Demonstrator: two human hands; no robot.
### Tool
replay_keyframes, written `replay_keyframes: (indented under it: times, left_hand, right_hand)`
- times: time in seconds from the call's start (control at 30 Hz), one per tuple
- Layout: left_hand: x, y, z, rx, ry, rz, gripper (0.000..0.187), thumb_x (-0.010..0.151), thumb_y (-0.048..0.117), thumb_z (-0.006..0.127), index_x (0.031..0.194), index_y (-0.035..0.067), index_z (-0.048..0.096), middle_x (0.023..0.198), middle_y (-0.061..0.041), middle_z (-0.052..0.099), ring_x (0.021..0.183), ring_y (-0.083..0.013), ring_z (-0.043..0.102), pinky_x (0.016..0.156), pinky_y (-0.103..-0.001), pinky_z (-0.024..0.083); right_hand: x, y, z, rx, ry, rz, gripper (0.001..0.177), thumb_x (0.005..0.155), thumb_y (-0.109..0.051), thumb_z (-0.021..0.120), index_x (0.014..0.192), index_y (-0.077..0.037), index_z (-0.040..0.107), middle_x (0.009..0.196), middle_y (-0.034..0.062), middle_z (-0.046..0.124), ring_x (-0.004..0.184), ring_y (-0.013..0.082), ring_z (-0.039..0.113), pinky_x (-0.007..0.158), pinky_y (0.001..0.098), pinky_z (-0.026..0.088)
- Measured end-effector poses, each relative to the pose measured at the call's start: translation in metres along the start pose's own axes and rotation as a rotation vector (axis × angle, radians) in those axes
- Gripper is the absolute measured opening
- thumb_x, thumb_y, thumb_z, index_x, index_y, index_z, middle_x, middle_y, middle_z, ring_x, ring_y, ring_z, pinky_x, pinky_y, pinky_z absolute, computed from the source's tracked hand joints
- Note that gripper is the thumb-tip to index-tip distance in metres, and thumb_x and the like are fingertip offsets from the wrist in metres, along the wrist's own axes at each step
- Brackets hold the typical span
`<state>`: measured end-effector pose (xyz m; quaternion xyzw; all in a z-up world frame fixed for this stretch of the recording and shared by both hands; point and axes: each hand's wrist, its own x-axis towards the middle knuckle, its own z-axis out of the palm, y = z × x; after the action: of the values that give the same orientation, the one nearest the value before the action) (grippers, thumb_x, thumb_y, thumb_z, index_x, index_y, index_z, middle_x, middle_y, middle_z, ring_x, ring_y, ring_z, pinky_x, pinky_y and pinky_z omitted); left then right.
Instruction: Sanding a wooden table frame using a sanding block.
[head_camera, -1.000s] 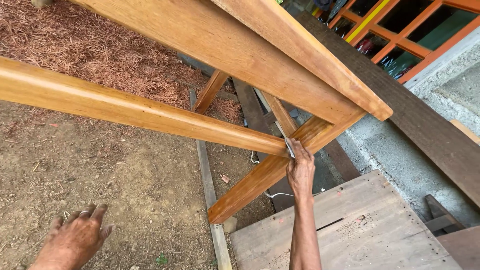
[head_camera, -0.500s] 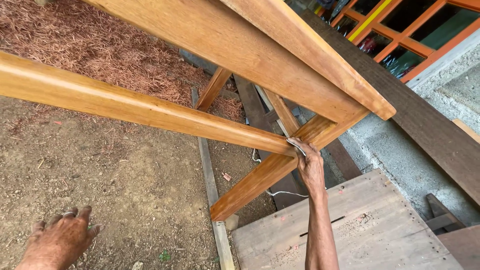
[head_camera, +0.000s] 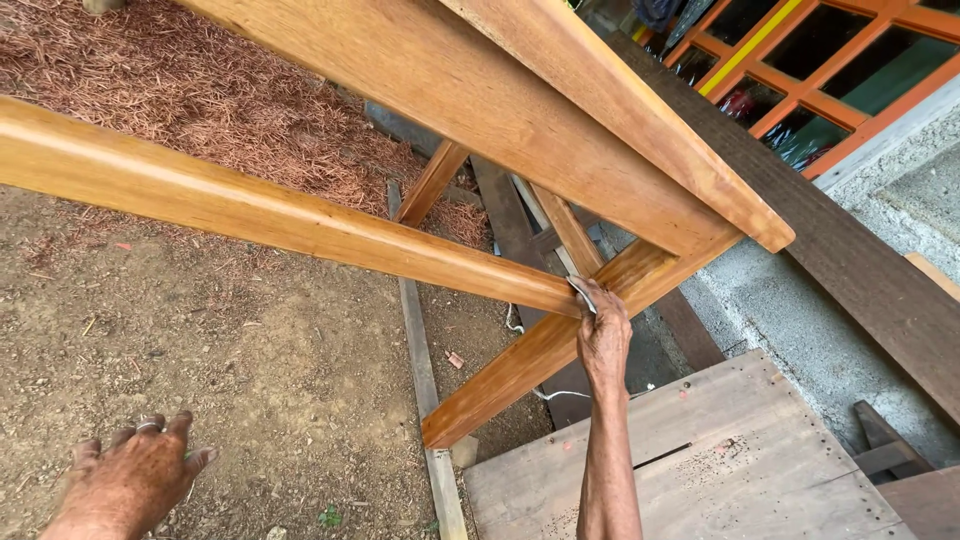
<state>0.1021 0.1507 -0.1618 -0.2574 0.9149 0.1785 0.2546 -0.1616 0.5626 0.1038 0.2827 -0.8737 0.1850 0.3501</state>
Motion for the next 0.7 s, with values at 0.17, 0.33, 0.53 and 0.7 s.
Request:
replay_keyframes:
  times: [0.17,0.33,0.53,0.7]
  left_hand:
    - [-0.019,0.005,-0.016,0.056,-0.049,0.010,0.065,0.107,0.060,0.038,0.163,0.027,0.033,0.166,-0.001,0.044,0.155,-0.0230,0.041,0.134,-0.060,0.020]
    - [-0.002,0.003,-0.003,0.019,-0.011,-0.003,0.066,0.106,0.061,0.039,0.163,0.027,0.031,0.167,-0.003,0.040,0.156,-0.0241,0.037,0.133,-0.059,0.019]
    - [-0.017,0.003,-0.011,0.048,0.031,0.063,0.070,0.107,0.063,0.037,0.164,0.025,0.028,0.165,-0.003,0.042,0.156,-0.0284,0.035,0.131,-0.060,0.022]
    - [-0.015,-0.002,-0.008,0.045,0.068,0.043,0.072,0.105,0.063,0.038,0.163,0.022,0.027,0.168,-0.006,0.037,0.157,-0.0255,0.034,0.130,-0.060,0.026]
  right_hand:
    - [-0.004,-0.020,-0.007,0.042,-0.008,-0.094,0.032,0.102,-0.008,0.064,0.131,-0.019,0.073,0.131,0.0079,0.075,0.134,0.0232,0.064,0.120,0.0512,0.039]
    - [-0.008,-0.014,0.022,-0.058,0.046,-0.061,0.036,0.103,-0.005,0.061,0.132,-0.022,0.074,0.133,0.0078,0.073,0.131,0.0222,0.065,0.122,0.0522,0.036]
    - [-0.007,-0.051,0.008,-0.070,0.028,-0.105,0.051,0.092,0.006,0.059,0.133,-0.021,0.072,0.129,0.0079,0.074,0.128,0.0235,0.066,0.125,0.0555,0.031]
    - [-0.008,-0.061,0.025,-0.042,0.087,-0.107,0.061,0.086,0.014,0.053,0.134,-0.020,0.071,0.135,0.0073,0.073,0.134,0.0244,0.063,0.126,0.0534,0.031]
